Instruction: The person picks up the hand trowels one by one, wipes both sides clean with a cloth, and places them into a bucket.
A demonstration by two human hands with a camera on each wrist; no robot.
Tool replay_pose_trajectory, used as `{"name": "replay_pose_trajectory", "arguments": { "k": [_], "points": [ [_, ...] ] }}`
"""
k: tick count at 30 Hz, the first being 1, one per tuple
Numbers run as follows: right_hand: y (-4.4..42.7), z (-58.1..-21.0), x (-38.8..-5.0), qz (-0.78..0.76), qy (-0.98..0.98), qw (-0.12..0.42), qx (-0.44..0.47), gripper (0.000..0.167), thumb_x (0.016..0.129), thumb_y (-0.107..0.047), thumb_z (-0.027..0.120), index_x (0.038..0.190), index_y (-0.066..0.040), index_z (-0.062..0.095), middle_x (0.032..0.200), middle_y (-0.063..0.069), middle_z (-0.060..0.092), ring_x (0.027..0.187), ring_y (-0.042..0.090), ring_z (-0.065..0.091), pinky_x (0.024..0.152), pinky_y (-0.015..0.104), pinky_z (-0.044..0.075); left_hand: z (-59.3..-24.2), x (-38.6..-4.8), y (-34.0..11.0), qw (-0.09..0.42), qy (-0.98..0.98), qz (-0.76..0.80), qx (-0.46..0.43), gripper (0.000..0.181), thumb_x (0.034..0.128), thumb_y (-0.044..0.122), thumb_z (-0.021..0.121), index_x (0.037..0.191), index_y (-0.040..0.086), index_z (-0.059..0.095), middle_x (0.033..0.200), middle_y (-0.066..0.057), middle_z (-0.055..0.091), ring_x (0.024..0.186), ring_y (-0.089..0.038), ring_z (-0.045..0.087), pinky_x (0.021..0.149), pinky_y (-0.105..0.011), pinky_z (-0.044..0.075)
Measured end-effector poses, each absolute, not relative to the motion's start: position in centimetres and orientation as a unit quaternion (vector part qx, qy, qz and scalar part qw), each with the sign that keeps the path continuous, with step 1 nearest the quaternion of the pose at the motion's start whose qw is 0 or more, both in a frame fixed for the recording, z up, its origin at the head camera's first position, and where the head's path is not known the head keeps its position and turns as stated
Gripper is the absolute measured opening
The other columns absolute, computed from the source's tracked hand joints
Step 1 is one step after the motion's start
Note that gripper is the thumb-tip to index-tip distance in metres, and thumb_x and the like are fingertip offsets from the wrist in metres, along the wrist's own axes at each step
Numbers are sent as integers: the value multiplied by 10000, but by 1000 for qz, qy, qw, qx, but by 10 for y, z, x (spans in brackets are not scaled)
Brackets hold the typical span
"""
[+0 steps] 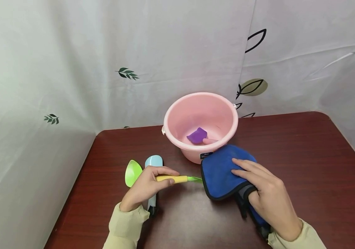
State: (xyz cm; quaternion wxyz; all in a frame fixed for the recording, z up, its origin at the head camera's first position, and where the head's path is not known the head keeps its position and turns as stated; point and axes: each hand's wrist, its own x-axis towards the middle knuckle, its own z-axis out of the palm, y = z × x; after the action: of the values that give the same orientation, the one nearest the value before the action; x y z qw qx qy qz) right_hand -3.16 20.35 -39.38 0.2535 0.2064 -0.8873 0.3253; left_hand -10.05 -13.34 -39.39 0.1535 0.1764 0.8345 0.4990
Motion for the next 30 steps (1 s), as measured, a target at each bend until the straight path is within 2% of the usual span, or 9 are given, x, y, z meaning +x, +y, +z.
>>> {"name": "replay_pose_trajectory", "arguments": {
  "k": [6, 13, 17, 21, 26, 28, 30],
  "points": [
    [201, -395, -32, 341, -876, 269, 210, 758, 573, 211, 359, 1139, -93, 759, 1320, 66, 654, 1324, 82, 500, 673, 124, 343, -394, -101, -132, 148, 833, 497, 195, 242, 881, 72, 710, 1091, 167, 787, 1047, 118, 727, 921, -95, 646, 746, -255, 532],
    [196, -392, -32, 374, -853, 295, 213, 708, 601, 158, 297, 1094, -39, 765, 1277, 109, 675, 1300, 128, 538, 901, 95, 351, -393, -100, -129, 147, 833, 487, 217, 289, 868, 55, 756, 1147, 133, 762, 1122, 102, 712, 1026, -87, 635, 860, -277, 519],
    [193, -390, -32, 382, -846, 307, 211, 706, 592, 167, 280, 1068, -19, 766, 1254, 124, 684, 1296, 112, 539, 908, 85, 358, -394, -100, -127, 147, 843, 472, 213, 330, 844, 53, 772, 1165, 127, 758, 1067, 102, 722, 911, -94, 635, 797, -270, 522],
    [190, -391, -31, 388, -844, 306, 211, 728, 583, 182, 268, 1075, -17, 765, 1258, 127, 681, 1292, 125, 546, 870, 83, 356, -396, -99, -125, 146, 849, 467, 200, 324, 821, 55, 769, 1120, 179, 776, 943, 122, 718, 755, -99, 606, 680, -255, 516],
    [185, -392, -30, 394, -837, 310, 221, 740, 582, 209, 260, 1079, -11, 763, 1255, 133, 681, 1284, 135, 555, 822, 96, 347, -401, -98, -120, 138, 850, 468, 200, 298, 795, 61, 765, 1057, 204, 777, 895, 128, 704, 687, -95, 590, 621, -246, 501],
    [183, -392, -30, 395, -834, 311, 228, 738, 587, 213, 259, 1077, -11, 763, 1250, 136, 682, 1278, 143, 560, 846, 94, 360, -402, -98, -118, 135, 850, 467, 202, 284, 785, 60, 766, 1029, 203, 773, 880, 127, 701, 672, -89, 585, 611, -242, 497],
    [181, -393, -30, 399, -831, 310, 233, 732, 591, 217, 263, 1075, -11, 763, 1246, 137, 684, 1272, 145, 564, 924, 91, 381, -403, -97, -116, 132, 851, 465, 206, 268, 776, 60, 768, 1004, 200, 770, 862, 121, 696, 659, -82, 577, 602, -237, 491]
  ]
}}
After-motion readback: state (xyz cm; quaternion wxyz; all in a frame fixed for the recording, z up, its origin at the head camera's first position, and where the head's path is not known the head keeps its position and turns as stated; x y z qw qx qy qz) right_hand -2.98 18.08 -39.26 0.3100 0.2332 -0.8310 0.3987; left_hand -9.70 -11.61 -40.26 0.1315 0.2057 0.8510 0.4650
